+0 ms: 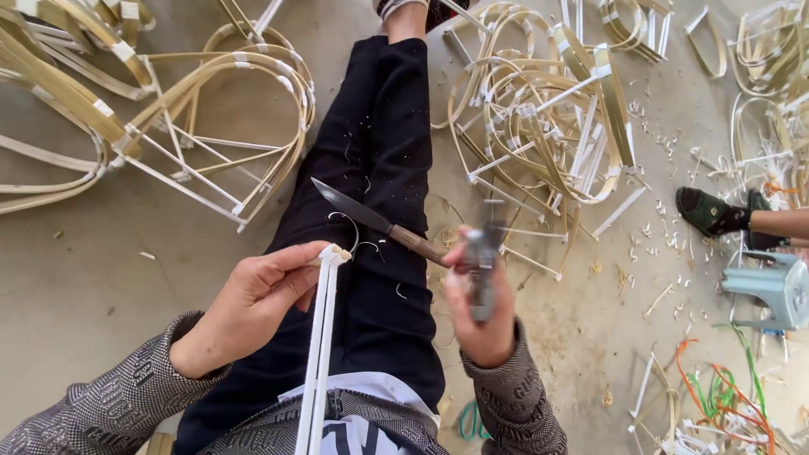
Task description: Assembling and securing wooden/bamboo frame components using adhesive tape and hand tools.
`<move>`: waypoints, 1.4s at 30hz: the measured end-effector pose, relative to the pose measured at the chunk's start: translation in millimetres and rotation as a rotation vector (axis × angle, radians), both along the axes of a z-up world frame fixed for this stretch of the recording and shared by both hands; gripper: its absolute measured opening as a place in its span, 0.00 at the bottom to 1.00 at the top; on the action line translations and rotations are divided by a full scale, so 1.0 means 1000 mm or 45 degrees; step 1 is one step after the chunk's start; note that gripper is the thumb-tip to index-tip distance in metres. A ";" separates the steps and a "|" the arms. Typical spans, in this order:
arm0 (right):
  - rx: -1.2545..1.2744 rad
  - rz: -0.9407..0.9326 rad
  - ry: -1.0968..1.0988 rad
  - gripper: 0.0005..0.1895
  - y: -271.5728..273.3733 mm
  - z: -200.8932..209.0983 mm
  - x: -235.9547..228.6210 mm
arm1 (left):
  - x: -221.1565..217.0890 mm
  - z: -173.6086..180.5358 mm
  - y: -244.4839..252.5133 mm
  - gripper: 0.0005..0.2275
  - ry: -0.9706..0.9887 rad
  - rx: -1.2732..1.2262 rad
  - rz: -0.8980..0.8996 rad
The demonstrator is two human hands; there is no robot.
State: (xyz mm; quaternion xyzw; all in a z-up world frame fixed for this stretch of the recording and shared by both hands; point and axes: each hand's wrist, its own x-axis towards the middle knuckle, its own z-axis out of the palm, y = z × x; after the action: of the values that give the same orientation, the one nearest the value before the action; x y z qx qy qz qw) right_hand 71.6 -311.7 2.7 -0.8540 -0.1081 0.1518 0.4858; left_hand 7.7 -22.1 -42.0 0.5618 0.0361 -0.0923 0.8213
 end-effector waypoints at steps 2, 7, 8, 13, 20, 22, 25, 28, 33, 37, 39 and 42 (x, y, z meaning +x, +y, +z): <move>0.320 -0.226 -0.287 0.27 0.003 -0.002 -0.002 | -0.001 0.000 -0.005 0.17 -0.071 0.096 -0.025; -0.263 0.381 -0.617 0.28 0.023 -0.034 -0.010 | 0.014 0.011 -0.010 0.17 -0.269 0.262 0.068; -0.206 0.352 -0.300 0.28 0.022 -0.043 -0.015 | 0.016 0.010 -0.005 0.18 -0.409 0.426 0.235; 1.100 0.174 0.442 0.34 0.029 -0.048 -0.012 | 0.033 0.067 0.038 0.16 -0.336 0.680 0.705; 1.020 -0.170 0.406 0.25 0.044 -0.089 -0.002 | -0.025 0.101 0.029 0.29 -0.213 0.652 0.019; 1.081 -0.163 0.523 0.24 0.058 -0.078 -0.006 | -0.008 0.103 0.029 0.25 -0.237 0.342 -0.302; 1.071 -0.102 0.577 0.17 0.059 -0.098 -0.027 | 0.017 0.085 -0.007 0.20 -0.381 0.319 -0.291; 1.022 -0.077 0.528 0.15 0.068 -0.092 -0.036 | 0.026 0.050 -0.048 0.19 -0.430 0.606 0.069; 0.763 -0.005 0.473 0.17 0.030 -0.103 -0.047 | 0.020 -0.001 -0.072 0.13 -0.218 -0.028 0.115; 0.430 0.099 0.320 0.22 0.017 -0.044 -0.034 | 0.017 0.010 -0.054 0.12 -0.451 0.101 0.157; 0.194 0.149 0.088 0.25 0.011 -0.017 -0.024 | 0.019 0.016 -0.046 0.13 -0.523 0.203 0.114; -0.337 0.352 -0.547 0.31 0.000 0.017 -0.012 | 0.014 0.014 -0.040 0.18 -0.278 0.199 -0.070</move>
State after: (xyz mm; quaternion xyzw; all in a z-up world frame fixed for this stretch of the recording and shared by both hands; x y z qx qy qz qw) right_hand 59.9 -311.6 20.1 -0.8997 -0.3031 0.0451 0.3109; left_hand 21.3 -62.5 -28.0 0.6314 -0.0618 -0.0501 0.7714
